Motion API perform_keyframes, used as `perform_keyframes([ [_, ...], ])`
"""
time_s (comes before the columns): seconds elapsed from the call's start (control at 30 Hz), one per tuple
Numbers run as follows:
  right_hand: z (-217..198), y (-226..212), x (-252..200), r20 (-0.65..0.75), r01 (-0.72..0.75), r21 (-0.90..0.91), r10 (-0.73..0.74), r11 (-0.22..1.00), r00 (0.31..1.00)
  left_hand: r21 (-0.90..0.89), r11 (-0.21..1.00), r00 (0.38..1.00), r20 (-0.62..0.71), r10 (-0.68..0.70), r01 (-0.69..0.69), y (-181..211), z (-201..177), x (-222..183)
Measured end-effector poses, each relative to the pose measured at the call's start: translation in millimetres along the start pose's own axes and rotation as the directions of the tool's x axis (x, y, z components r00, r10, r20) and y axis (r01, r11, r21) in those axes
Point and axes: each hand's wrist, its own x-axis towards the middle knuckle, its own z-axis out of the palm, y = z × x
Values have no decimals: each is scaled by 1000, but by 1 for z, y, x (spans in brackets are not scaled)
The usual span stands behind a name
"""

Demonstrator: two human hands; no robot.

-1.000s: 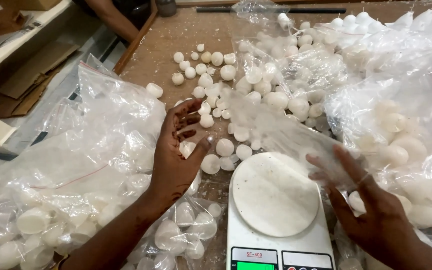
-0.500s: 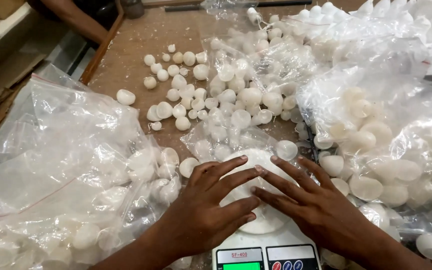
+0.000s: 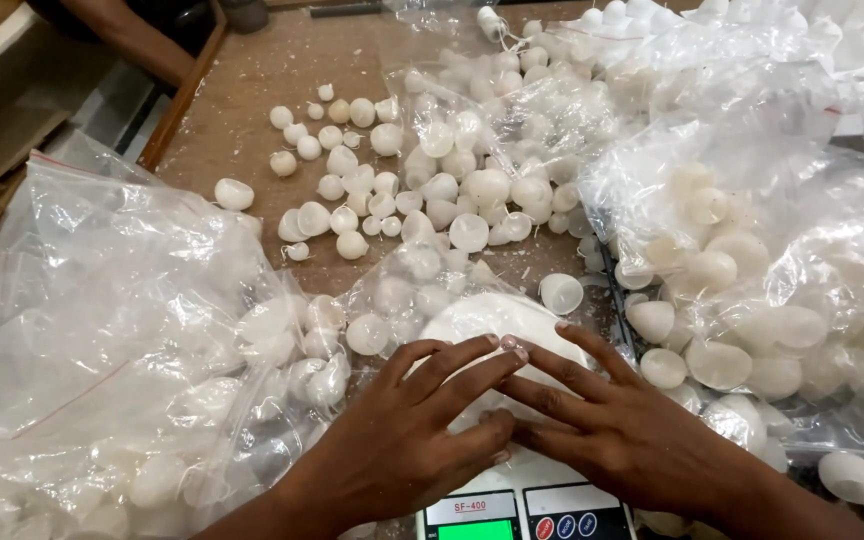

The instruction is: The person counts small white wax-like items by hand onto a digital kitchen scale, then transfers weighed portions into clear plastic zip bags and seals them. They occasionally reach into a cardboard box to retrieve empty bags and continue weighing and bagging more portions.

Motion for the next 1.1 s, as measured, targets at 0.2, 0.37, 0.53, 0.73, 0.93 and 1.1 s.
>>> perform_keyframes([
  [0.2,-1,-1,0,-23,70,-14,-71,997,997,139,988,997,-35,-65,69,1,-2,1],
  [0.37,-11,-7,4,-47,41,67,-38,997,998,162,971,984,-52,-167,174,-21,7,-15],
  [0.53,-8,14,-3,-260,-95,-75,72,993,963,98,934,936,-110,-333,344,-28,-12,-9],
  [0.73,-20,35,11,-133,-629,196,656,752,743,-71,861,842,-182,-508,504,-34,-12,-12],
  [0.93,-16,47,34,220,-738,52,713,673,666,-144,817,787,-223,-576,558,-33,-20,-8],
  [1.1,6,65,15,63,-513,-126,523,849,850,-177,817,776,-254,-577,549,-34,-18,-9],
])
